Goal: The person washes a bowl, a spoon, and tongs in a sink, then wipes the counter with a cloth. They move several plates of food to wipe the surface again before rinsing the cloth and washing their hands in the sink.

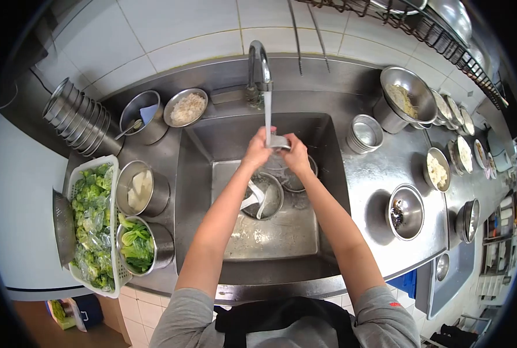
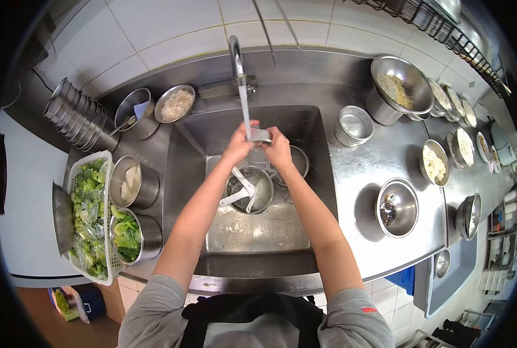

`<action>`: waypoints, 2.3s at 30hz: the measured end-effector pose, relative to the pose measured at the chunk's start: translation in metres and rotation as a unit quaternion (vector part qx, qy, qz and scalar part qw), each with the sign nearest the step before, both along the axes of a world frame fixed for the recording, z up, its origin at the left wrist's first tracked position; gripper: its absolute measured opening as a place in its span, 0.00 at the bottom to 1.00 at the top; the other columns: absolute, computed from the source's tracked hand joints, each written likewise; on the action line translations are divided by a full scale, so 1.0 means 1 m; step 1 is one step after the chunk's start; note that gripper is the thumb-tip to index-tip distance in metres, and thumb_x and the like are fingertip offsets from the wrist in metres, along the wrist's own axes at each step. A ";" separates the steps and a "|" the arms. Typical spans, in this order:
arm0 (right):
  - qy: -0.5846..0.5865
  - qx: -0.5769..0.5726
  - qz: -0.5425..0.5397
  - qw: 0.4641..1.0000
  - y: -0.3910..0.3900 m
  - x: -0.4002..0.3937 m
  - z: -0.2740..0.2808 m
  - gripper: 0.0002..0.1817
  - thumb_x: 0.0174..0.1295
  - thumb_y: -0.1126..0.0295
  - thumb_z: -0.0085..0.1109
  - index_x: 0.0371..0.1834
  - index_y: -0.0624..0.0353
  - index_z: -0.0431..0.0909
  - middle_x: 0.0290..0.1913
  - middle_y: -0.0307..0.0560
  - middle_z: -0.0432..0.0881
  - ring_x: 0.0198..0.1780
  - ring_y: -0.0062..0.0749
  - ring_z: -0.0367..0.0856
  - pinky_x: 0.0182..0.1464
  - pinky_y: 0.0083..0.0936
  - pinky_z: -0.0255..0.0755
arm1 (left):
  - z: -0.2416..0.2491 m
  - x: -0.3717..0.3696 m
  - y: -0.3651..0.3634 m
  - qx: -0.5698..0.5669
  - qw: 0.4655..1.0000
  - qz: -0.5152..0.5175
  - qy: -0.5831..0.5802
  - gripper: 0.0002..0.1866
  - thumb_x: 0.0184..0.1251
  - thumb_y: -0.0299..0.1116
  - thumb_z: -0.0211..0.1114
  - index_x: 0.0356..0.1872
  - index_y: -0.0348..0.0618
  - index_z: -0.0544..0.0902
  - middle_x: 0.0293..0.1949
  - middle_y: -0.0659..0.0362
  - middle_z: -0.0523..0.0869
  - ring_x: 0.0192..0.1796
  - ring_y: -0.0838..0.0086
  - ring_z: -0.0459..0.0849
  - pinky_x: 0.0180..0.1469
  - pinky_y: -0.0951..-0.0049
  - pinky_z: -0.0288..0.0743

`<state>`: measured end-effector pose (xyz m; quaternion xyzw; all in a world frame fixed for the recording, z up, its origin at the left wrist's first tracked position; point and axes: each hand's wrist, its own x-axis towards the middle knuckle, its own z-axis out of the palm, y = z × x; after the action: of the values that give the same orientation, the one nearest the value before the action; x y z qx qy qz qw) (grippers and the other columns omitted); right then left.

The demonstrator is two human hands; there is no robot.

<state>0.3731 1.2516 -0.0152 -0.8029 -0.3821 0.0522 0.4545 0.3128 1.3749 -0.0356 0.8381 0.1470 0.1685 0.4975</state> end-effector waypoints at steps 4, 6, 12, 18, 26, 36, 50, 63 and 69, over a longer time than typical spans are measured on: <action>0.221 0.059 -0.020 0.973 0.037 -0.006 -0.013 0.15 0.43 0.73 0.61 0.37 0.64 0.74 0.32 0.48 0.78 0.37 0.25 0.75 0.39 0.24 0.67 | -0.019 -0.041 0.020 -0.396 0.893 0.068 -0.203 0.21 0.54 0.21 0.55 0.51 0.45 0.69 0.53 0.55 0.70 0.53 0.63 0.71 0.54 0.64 0.66; 0.344 0.135 -0.002 0.929 0.060 -0.016 -0.021 0.15 0.42 0.73 0.60 0.36 0.64 0.74 0.33 0.47 0.78 0.36 0.22 0.73 0.37 0.24 0.67 | -0.030 -0.059 0.017 -0.634 0.731 0.161 -0.194 0.21 0.54 0.23 0.55 0.52 0.44 0.68 0.52 0.54 0.71 0.52 0.64 0.72 0.54 0.61 0.67; 0.039 -0.324 0.106 0.939 0.069 0.010 -0.012 0.18 0.43 0.69 0.51 0.39 0.62 0.75 0.42 0.57 0.77 0.49 0.46 0.73 0.49 0.33 0.69 | -0.084 -0.080 0.021 -0.672 0.739 0.023 -0.044 0.21 0.57 0.31 0.57 0.52 0.41 0.66 0.50 0.54 0.73 0.50 0.65 0.74 0.52 0.59 0.69; -0.187 -0.212 0.117 0.952 0.049 -0.016 0.015 0.16 0.39 0.79 0.51 0.37 0.59 0.73 0.33 0.53 0.77 0.41 0.50 0.76 0.42 0.40 0.71 | -0.110 -0.065 0.029 -0.460 0.880 -0.029 0.113 0.27 0.49 0.33 0.65 0.52 0.41 0.68 0.48 0.55 0.75 0.54 0.66 0.70 0.51 0.60 0.69; -0.218 -0.212 0.054 0.951 0.006 -0.018 0.015 0.18 0.35 0.79 0.54 0.35 0.60 0.71 0.37 0.48 0.75 0.46 0.41 0.70 0.45 0.36 0.63 | -0.198 -0.079 0.009 0.149 0.852 0.003 0.502 0.15 0.56 0.30 0.54 0.45 0.39 0.74 0.51 0.51 0.73 0.55 0.64 0.71 0.53 0.65 0.69; -0.154 -0.146 0.077 0.974 0.002 -0.020 -0.010 0.18 0.33 0.82 0.54 0.34 0.61 0.69 0.36 0.48 0.73 0.43 0.42 0.69 0.46 0.35 0.63 | -0.236 -0.083 -0.017 0.194 0.859 0.072 0.469 0.16 0.52 0.28 0.57 0.43 0.35 0.68 0.48 0.47 0.71 0.52 0.59 0.72 0.51 0.64 0.71; -0.268 0.037 -0.208 0.940 -0.092 0.079 0.095 0.19 0.37 0.80 0.54 0.39 0.64 0.70 0.37 0.55 0.75 0.42 0.49 0.72 0.44 0.38 0.66 | -0.124 -0.073 0.026 -0.294 0.926 0.178 0.156 0.13 0.54 0.27 0.53 0.42 0.37 0.72 0.26 0.54 0.79 0.27 0.72 0.79 0.28 0.72 0.73; -0.362 0.018 -0.320 0.875 -0.115 0.110 0.084 0.11 0.50 0.71 0.55 0.37 0.61 0.71 0.44 0.57 0.73 0.48 0.51 0.69 0.48 0.38 0.65 | -0.058 -0.017 0.011 -0.222 0.963 0.053 0.143 0.23 0.44 0.35 0.65 0.43 0.36 0.73 0.33 0.54 0.80 0.36 0.67 0.79 0.39 0.72 0.73; -0.046 -0.293 0.122 0.947 0.002 -0.024 -0.088 0.08 0.47 0.72 0.50 0.27 0.60 0.79 0.31 0.57 0.79 0.36 0.47 0.79 0.39 0.37 0.72 | -0.039 -0.095 0.020 0.090 0.967 0.211 0.108 0.30 0.42 0.39 0.68 0.48 0.34 0.71 0.45 0.44 0.76 0.50 0.54 0.74 0.51 0.64 0.67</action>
<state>0.3495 1.2534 -0.1027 -0.8494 -0.4655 0.1802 0.1712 0.2178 1.3952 -0.0746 0.8428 0.3574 0.1901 0.3547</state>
